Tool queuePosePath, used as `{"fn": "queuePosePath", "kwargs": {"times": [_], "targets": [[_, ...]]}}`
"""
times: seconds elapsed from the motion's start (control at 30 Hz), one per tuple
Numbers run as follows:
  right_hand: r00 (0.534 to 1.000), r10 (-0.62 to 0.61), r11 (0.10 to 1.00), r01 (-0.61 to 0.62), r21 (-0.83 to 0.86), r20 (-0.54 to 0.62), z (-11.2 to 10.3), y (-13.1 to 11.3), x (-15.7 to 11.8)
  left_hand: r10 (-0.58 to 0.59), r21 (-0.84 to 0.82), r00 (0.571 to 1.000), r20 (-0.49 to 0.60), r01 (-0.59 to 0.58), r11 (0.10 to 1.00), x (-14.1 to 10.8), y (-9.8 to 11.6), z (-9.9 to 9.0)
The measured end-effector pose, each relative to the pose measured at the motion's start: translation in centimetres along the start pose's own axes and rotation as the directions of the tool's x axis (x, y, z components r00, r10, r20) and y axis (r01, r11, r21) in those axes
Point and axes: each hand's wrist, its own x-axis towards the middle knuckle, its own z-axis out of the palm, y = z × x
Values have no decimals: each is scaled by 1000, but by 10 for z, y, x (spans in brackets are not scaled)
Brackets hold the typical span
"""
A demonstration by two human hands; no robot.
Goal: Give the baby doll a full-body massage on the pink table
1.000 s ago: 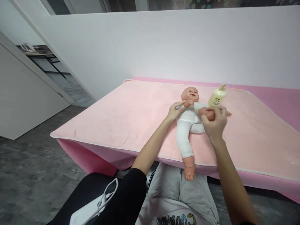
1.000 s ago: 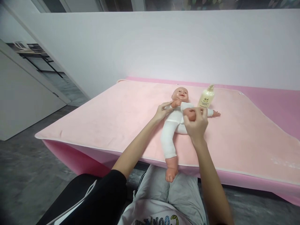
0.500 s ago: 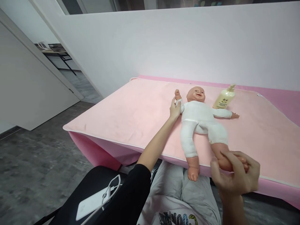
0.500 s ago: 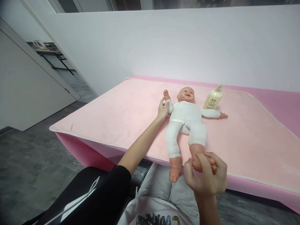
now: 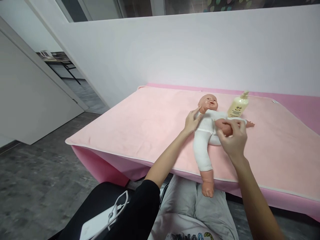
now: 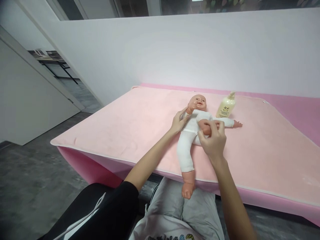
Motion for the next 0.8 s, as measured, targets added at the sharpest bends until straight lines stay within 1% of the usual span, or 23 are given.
{"fn": "queuePosePath", "kwargs": {"times": [0.07,0.13,0.2,0.23,0.3,0.37,0.4,0.43,0.5,0.53,0.57,0.6,0.67,0.73,0.8], "targets": [[991,-39,998,33,-52,-125,-28,-22,-25,-92,-55,993,-69,89,995,3,-6,-1],[976,-71,993,50,-103,-204,-54,-45,-52,-181,-105,975,-126,169,980,6,-12,-1],[968,-119,985,87,-149,-222,-69,-59,-71,-227,-130,962,-151,208,969,7,-14,0],[968,-131,983,99,-154,-215,-71,-62,-75,-226,-128,962,-153,208,970,7,-14,1],[972,-121,988,97,-124,-204,-63,-57,-70,-172,-86,975,-140,161,983,4,-10,3],[979,-71,996,60,-61,-190,-42,-40,-51,-70,-3,993,-93,70,998,0,-3,4],[986,-45,998,40,-39,-159,-29,-30,-38,-18,45,998,-57,20,999,-2,1,5],[994,-24,999,20,-37,-106,-18,-19,-26,27,91,999,-17,-25,996,-4,4,5],[998,-4,998,7,-57,58,-2,0,-6,80,149,996,40,-86,985,-6,8,4],[991,-6,998,15,-64,132,0,6,0,94,158,994,51,-101,982,-6,8,4],[986,-17,998,28,-64,167,-1,9,2,99,156,994,49,-106,982,-6,8,4],[986,-33,997,44,-60,164,-7,9,0,98,145,994,37,-103,984,-6,6,3],[995,-83,995,86,-51,64,-27,4,-15,71,115,997,-12,-69,991,-4,1,3],[988,-149,987,147,-63,-38,-53,-6,-40,18,75,996,-93,-11,997,-2,-5,3],[977,-195,978,187,-89,-91,-75,-14,-70,-47,5,981,-187,48,999,0,-11,2]]}}
